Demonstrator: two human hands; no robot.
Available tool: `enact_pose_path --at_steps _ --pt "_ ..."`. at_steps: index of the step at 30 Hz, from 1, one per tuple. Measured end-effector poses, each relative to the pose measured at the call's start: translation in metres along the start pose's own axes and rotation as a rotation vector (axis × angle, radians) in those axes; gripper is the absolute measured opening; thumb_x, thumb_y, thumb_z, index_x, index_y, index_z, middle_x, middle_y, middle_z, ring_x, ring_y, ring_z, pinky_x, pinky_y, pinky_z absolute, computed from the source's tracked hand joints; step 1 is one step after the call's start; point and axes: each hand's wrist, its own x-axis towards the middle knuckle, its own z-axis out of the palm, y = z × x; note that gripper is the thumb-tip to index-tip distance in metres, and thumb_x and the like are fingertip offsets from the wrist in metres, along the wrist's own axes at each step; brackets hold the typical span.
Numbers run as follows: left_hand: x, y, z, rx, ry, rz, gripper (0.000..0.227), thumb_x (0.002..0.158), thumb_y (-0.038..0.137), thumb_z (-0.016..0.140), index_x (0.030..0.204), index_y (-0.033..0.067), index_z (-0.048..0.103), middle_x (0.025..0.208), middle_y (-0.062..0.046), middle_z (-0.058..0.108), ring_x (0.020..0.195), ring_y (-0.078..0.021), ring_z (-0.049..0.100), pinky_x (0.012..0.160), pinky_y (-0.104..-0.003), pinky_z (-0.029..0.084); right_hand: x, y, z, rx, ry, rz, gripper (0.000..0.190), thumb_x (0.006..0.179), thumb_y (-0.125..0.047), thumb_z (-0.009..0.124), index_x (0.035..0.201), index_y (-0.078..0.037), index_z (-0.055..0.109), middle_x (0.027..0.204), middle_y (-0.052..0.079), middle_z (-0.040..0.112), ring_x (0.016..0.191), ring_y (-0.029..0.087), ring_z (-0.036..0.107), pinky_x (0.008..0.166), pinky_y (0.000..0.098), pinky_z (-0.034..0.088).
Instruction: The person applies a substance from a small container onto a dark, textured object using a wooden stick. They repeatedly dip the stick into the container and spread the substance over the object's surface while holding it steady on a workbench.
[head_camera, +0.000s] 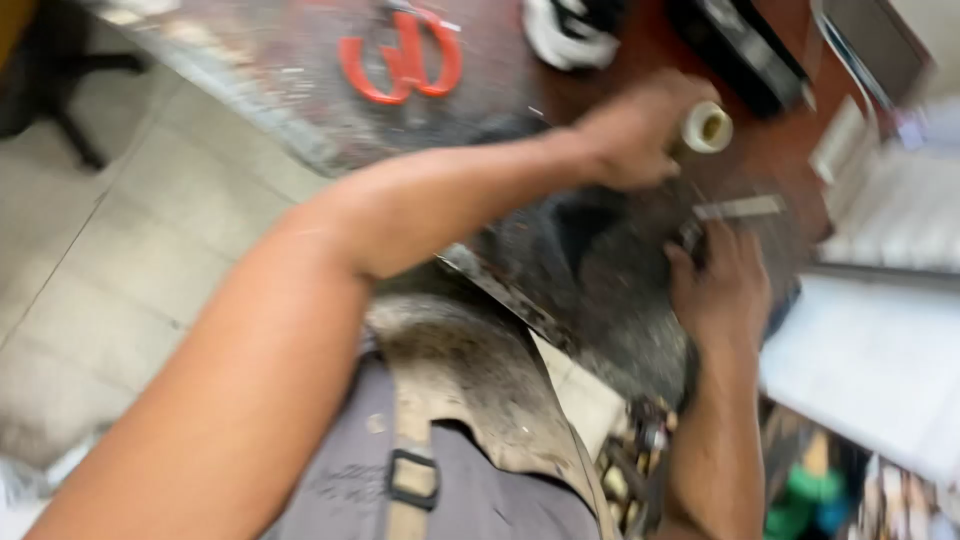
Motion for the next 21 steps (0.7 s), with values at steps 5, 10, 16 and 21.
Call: enact_pose_path --at_steps 5,10,16,21 --pt "-0.017 0.038 -0.030 0.153 -0.198 -0.252 0.135 0.067 0.041 0.105 0.159 0.0022 0.014 0.161 -0.031 0.040 0.146 -0.0443 0.049 0.112 -0.044 0.049 0.004 -0.016 -0.018 -0.023 -0.085 0.000 0.062 0.098 -0.036 0.069 0.143 0.005 0.058 0.119 0.028 0.063 0.110 0.049 0.057 0.085 0.0589 0.050" --pt "-0.064 0.095 -0.172 0.187 -0.131 0.032 0.057 0.084 0.030 0.081 0.128 0.0158 0.049 0.103 -0.007 0.069 0.088 -0.0349 0.073 0.069 -0.049 0.053 -0.032 -0.015 -0.028 -0.158 0.102 -0.014 0.064 0.101 -0.047 0.079 0.141 0.003 0.073 0.119 0.020 0.075 0.108 0.041 0.069 0.080 0.0497 0.056" --pt "-0.139 -0.046 -0.369 0.630 0.335 -0.175 0.044 0.078 -0.017 0.056 0.111 0.0037 0.076 0.100 -0.014 0.078 0.094 -0.0286 0.073 0.085 -0.041 0.063 -0.033 -0.060 -0.035 0.152 0.083 0.435 0.040 0.114 -0.018 0.086 0.128 0.016 0.070 0.118 0.027 0.072 0.096 0.034 0.066 0.083 0.0434 0.051" --pt "-0.184 -0.157 -0.446 0.989 -0.132 -0.887 0.021 0.102 0.003 0.041 0.100 0.0087 0.061 0.075 -0.003 0.052 0.058 -0.0137 0.047 0.051 -0.029 0.047 0.037 -0.191 -0.072 0.128 0.105 0.175 0.014 0.105 -0.006 0.084 0.111 0.005 0.079 0.106 0.019 0.075 0.095 0.029 0.070 0.088 0.0392 0.055"
